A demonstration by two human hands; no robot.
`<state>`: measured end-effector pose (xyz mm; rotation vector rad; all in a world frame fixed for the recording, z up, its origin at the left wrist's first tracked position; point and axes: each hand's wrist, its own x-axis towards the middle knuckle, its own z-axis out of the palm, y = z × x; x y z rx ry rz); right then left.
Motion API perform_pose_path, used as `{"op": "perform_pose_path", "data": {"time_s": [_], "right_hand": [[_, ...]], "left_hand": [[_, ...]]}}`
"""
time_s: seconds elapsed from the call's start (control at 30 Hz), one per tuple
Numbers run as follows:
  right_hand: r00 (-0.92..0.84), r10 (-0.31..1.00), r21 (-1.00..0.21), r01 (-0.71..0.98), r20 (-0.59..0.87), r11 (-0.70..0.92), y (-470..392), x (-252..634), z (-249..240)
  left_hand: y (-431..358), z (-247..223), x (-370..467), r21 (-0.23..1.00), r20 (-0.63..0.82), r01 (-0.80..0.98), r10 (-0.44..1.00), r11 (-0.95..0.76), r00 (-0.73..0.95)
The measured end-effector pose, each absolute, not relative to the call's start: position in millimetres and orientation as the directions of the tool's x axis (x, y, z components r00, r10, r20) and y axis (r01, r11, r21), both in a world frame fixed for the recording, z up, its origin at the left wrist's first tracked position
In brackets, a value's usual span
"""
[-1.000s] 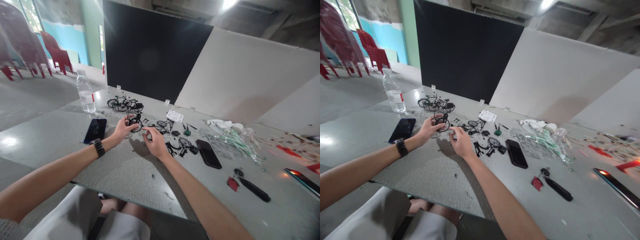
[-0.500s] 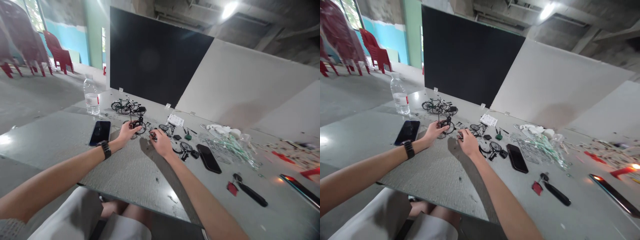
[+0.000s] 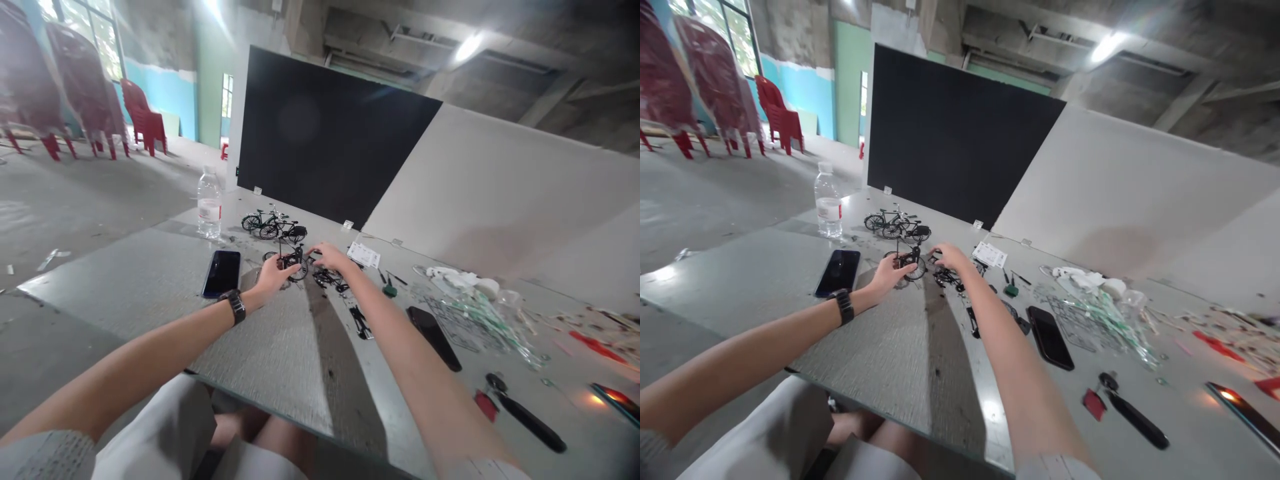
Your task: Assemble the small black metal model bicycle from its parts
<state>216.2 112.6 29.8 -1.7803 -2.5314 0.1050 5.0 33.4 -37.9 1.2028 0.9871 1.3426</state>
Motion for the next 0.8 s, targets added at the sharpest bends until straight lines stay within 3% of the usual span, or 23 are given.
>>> {"op": "perform_pose_path", "data": {"time_s": [0.17,0.4,0.57,0.8], "right_hand": [[-0.353,0.926,-0.093,0.935,-0.134,0.343,127,212,29],[-0.280,0.944,-0.042,0.960,-0.175,0.277,128,214,19],[-0.234,0.968,-0.048,0.972,-0.087,0.231,124,215,10],[-0.219,0.968,-0.177,0.955,0.125,0.240,103,214,18]], "left_hand": [[32,-37,4,0.981,0.151,-0.137,0.986,-0.140,0.070],[36,-40,6,0.977,0.169,-0.141,0.984,-0.160,0.059],[36,-42,6,0.983,0.144,-0.130,0.987,-0.133,0.077],[35,-40,4,0.981,0.115,-0.162,0.991,-0.102,0.075]]}}
